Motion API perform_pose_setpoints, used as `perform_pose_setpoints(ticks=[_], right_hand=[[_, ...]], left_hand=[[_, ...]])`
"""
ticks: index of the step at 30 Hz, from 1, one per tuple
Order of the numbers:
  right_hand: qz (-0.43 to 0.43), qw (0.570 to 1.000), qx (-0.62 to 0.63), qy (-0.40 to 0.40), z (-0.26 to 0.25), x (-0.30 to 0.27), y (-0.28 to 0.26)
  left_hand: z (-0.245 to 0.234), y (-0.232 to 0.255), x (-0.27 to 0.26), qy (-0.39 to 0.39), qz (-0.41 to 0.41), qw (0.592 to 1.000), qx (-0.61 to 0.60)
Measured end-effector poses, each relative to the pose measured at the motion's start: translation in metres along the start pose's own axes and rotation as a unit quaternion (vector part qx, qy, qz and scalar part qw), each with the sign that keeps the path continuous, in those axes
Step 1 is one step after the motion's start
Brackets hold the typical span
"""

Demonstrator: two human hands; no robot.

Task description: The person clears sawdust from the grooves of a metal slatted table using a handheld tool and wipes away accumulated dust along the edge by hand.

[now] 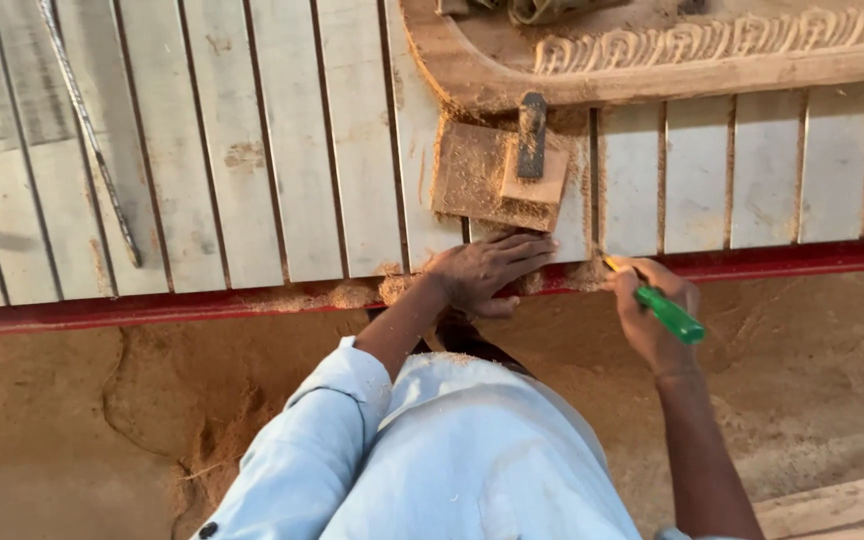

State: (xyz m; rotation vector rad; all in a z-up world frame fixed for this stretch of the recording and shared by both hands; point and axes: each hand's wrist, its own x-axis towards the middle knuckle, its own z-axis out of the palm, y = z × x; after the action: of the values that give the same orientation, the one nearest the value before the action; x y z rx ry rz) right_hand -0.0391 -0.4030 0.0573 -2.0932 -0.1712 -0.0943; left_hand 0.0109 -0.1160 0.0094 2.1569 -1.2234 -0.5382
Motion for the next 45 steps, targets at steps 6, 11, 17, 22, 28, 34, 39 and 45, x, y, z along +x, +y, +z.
perform_pose_setpoints(ticks=[6,11,17,22,28,34,39,45], right_hand=[[0.157,0.982,-0.095,-0.053,0.021,0.080,0.048],[0.036,0.999,-0.037,-0.010,0.027,0.089,0.041],[0.151,0.986,-0.058,-0.025,0.004,0.002,-0.007],[0.118,0.992,0.039,0.010,-0.004,-0.020,-0.018],[0.191,0.981,-0.014,0.028,0.014,0.001,-0.002],[0.222,0.966,0.119,0.066,-0.011,-0.030,-0.009],[-0.018,0.898,-0.439,-0.002,-0.029,0.057,0.047],[0.127,0.985,0.100,0.067,-0.032,0.148,0.082]], left_hand=[[0.007,-0.001,0.001,-0.005,-0.004,1.000,0.011],[0.003,0.000,0.001,-0.031,-0.004,0.999,-0.015],[-0.001,0.002,0.001,-0.017,-0.008,0.999,-0.031],[-0.003,-0.002,0.003,-0.027,-0.001,1.000,-0.009],[0.007,-0.004,-0.005,-0.006,0.018,0.999,-0.035],[0.017,-0.006,-0.011,0.015,0.026,0.999,-0.043],[0.016,-0.007,-0.008,0.019,0.012,0.998,-0.063],[-0.005,0.004,0.004,0.016,-0.014,0.999,-0.039]])
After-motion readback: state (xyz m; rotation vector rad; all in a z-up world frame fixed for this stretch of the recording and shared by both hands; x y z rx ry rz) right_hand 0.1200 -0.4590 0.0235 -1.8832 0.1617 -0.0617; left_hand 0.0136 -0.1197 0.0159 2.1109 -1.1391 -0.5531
